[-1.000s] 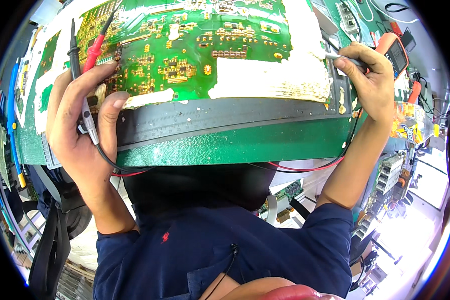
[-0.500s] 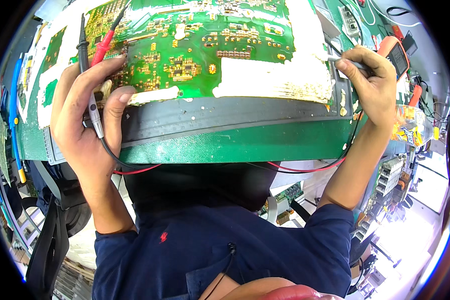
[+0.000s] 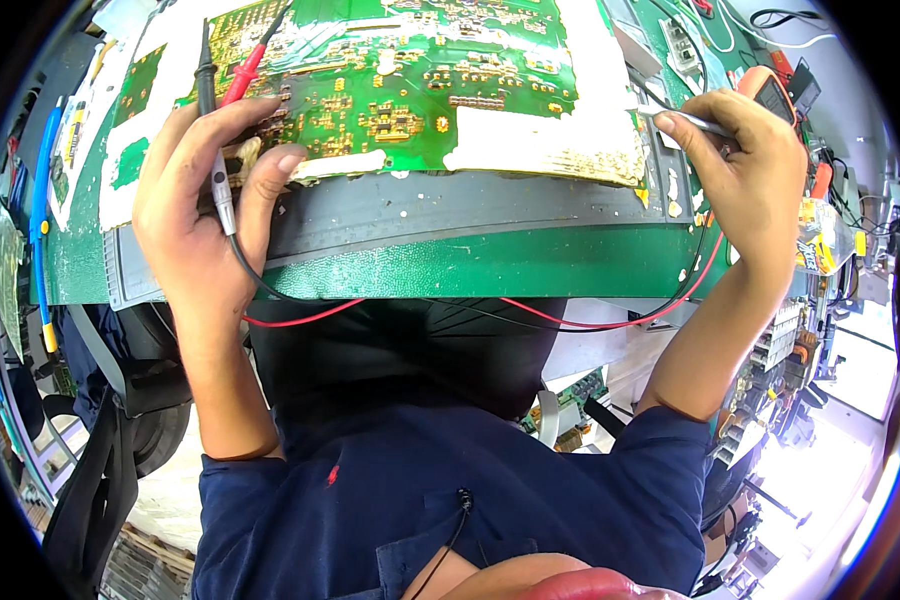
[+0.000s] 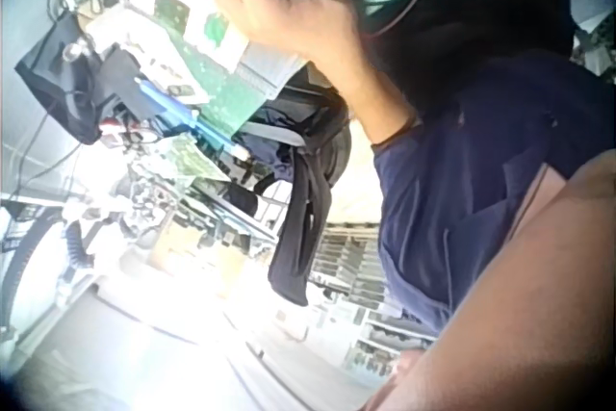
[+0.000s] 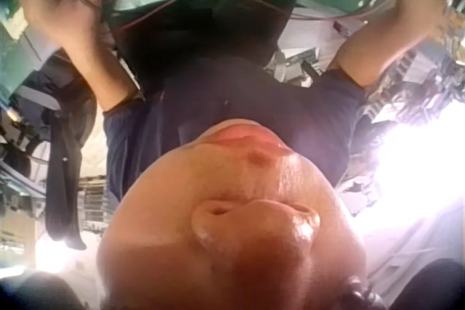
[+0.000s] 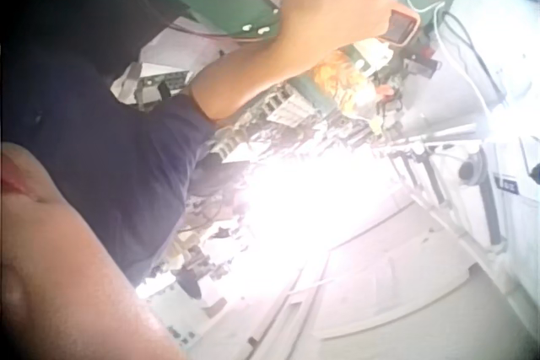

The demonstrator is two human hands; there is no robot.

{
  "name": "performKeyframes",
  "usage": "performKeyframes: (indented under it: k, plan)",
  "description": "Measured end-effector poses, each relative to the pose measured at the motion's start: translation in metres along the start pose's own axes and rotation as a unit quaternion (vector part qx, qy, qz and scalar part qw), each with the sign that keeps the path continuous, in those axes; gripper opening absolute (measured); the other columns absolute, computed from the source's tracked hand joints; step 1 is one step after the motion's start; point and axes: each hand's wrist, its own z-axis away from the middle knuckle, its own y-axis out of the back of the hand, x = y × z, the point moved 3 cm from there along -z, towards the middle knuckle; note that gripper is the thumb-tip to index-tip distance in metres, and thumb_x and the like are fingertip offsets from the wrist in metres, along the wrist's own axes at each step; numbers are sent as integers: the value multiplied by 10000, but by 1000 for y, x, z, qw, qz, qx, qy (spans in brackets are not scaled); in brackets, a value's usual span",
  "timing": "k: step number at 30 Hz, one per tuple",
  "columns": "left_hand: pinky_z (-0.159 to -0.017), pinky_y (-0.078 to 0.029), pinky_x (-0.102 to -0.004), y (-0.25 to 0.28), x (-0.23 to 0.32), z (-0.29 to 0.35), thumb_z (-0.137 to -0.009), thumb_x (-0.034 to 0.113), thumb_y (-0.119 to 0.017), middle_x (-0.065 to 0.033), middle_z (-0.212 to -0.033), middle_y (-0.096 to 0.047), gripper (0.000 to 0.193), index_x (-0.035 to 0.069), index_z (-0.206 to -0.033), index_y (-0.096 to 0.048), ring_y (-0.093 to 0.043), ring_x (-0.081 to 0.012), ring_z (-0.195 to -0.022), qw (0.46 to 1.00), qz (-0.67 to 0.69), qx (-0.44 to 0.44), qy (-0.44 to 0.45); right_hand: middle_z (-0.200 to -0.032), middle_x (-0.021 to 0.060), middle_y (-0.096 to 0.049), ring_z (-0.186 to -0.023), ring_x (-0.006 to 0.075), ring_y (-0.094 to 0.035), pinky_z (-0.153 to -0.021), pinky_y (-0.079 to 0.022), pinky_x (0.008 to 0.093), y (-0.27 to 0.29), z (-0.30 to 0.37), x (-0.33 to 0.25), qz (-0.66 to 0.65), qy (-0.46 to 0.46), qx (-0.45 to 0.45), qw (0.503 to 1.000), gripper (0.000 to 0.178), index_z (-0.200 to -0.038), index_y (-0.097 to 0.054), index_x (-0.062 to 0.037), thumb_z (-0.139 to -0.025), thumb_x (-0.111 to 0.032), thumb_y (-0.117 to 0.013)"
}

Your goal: The person uses a soldering iron and a multimeter probe to work on a large green circuit board. They apply the iron to various points on the board while holding the probe in their other hand.

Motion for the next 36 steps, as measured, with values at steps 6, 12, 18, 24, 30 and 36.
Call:
performKeyframes:
  k: [6,12,18,24,30,36]
  plan:
    - [-728,-489,-314,-1,-1,1,-757,149,-825,-108,-877,-660,296,34,-1011,-725,-628,-253,-796,999,22,3,23,-775,35,-670,-696,72,-566,-622,-461,229,-48,36,31,-293,-153,22,944,214,-895,-722,25,-842,-162,-811]
    - [-720,-492,-310,1,-2,3,-762,142,-826,-103,-880,-662,288,41,-1013,-729,-634,-237,-790,999,22,7,24,-838,36,-671,-774,86,-603,-681,-477,221,-54,28,41,-312,-78,10,947,184,-927,-714,34,-854,-116,-794]
    - [-687,-483,-288,-2,-3,3,-766,131,-830,-91,-847,-643,276,42,-1007,-730,-622,-206,-754,999,42,24,6,-831,28,-674,-784,88,-602,-726,-465,232,-58,19,54,-323,-70,-34,943,168,-909,-719,20,-857,-123,-789]
    - [-804,-484,-277,-1,1,3,-831,55,-753,-103,-949,-657,246,-12,-1063,-706,-623,-194,-878,999,14,-20,34,-837,32,-686,-794,91,-607,-735,-467,233,-60,17,54,-336,-75,-37,938,188,-902,-713,29,-862,-139,-786]
    - [-666,-465,-280,-5,-1,1,-766,105,-821,-83,-822,-629,264,27,-1001,-729,-597,-194,-727,999,31,25,-20,-840,39,-690,-795,88,-602,-746,-475,232,-62,21,51,-331,-87,-22,940,192,-909,-716,33,-878,-148,-773]
    - [-674,-468,-265,-4,2,1,-772,96,-818,-84,-831,-628,267,14,-1009,-725,-603,-179,-741,999,30,21,-6,-831,50,-704,-770,85,-606,-724,-488,236,-61,27,44,-334,-114,-13,935,227,-901,-717,45,-877,-172,-780]
